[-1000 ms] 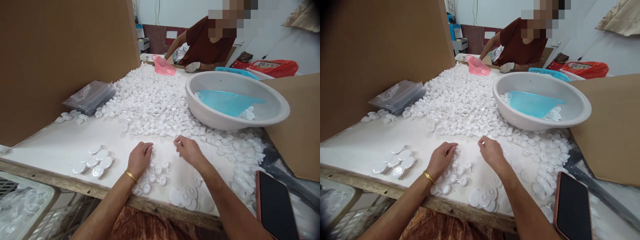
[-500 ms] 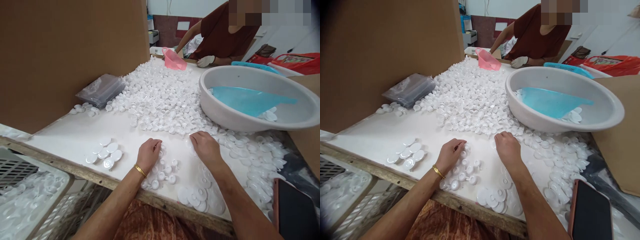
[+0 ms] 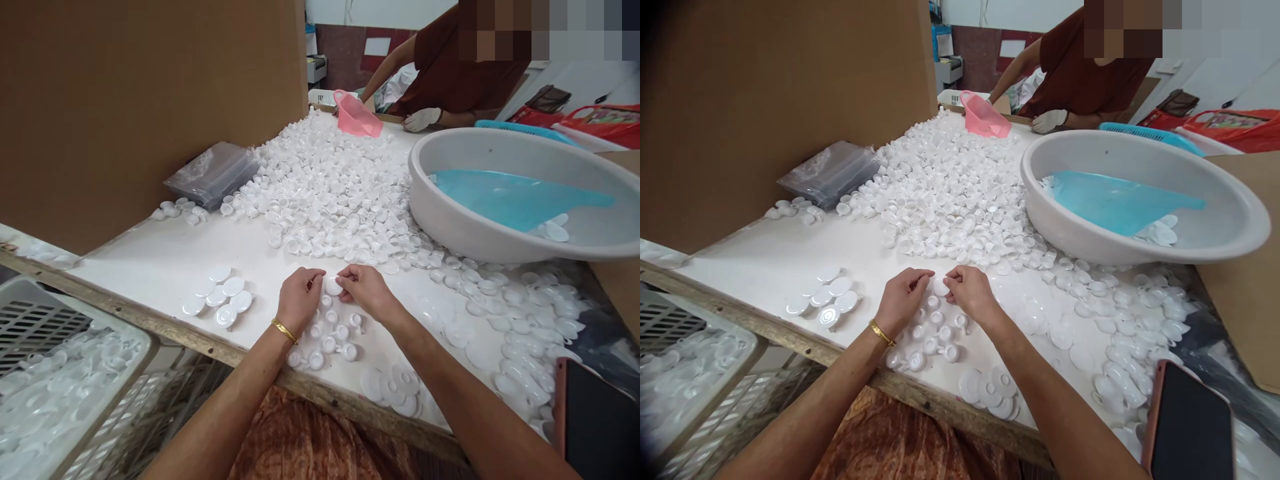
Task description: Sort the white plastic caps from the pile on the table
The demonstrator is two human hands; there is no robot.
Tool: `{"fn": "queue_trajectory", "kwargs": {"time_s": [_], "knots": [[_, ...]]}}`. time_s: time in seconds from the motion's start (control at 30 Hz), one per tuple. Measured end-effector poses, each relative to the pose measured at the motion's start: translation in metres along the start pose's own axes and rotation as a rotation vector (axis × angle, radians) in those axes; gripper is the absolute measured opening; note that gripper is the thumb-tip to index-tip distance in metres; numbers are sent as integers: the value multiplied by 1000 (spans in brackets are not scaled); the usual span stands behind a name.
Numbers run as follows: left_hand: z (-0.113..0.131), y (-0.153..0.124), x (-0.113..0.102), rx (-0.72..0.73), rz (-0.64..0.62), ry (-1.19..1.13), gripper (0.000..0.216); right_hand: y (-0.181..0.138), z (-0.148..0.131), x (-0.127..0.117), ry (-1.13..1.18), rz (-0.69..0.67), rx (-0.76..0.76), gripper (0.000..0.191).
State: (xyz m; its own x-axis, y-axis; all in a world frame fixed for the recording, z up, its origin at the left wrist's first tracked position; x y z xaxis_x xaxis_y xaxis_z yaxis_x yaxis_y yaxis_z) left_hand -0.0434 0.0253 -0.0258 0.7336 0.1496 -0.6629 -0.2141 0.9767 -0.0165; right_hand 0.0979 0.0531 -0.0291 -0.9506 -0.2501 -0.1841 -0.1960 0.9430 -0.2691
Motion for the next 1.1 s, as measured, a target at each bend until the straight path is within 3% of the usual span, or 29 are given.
{"fn": "queue_trajectory", "kwargs": {"time_s": [0.47, 0.57, 0.77, 0.97, 1.03, 1.1], "knots": [[-2, 5, 5, -157, -115, -35, 14, 3, 4, 10, 35, -39, 14, 3], [0, 8, 4, -189, -137, -13, 10, 1, 3, 8, -18, -54, -35, 5], [-1, 17, -1, -242, -204, 42, 6, -10, -5, 8, -358, -93, -236, 29], [-8, 21, -13, -284, -262, 111, 9, 7, 4, 23, -246, -73, -217, 19], [-8, 21, -19, -273, -238, 176, 13, 14, 5, 29, -203, -105, -160, 16], [-5, 23, -27, -202, -136, 262, 22, 20, 4, 35, -179, -144, -120, 16]]}}
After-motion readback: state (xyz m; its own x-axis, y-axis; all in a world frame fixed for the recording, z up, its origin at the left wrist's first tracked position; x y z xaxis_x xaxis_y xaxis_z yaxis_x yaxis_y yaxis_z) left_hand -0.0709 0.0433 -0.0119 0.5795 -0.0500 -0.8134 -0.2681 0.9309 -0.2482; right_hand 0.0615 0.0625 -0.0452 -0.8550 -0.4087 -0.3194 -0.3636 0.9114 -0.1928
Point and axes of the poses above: each hand's wrist, its own y-axis towards the middle knuckle, its own x-axis out of the palm, z = x × y, the point moved 3 cm from there along y, towards the middle knuckle, and after that the axes turned 8 degrees about -x, right-handed, at the moved point
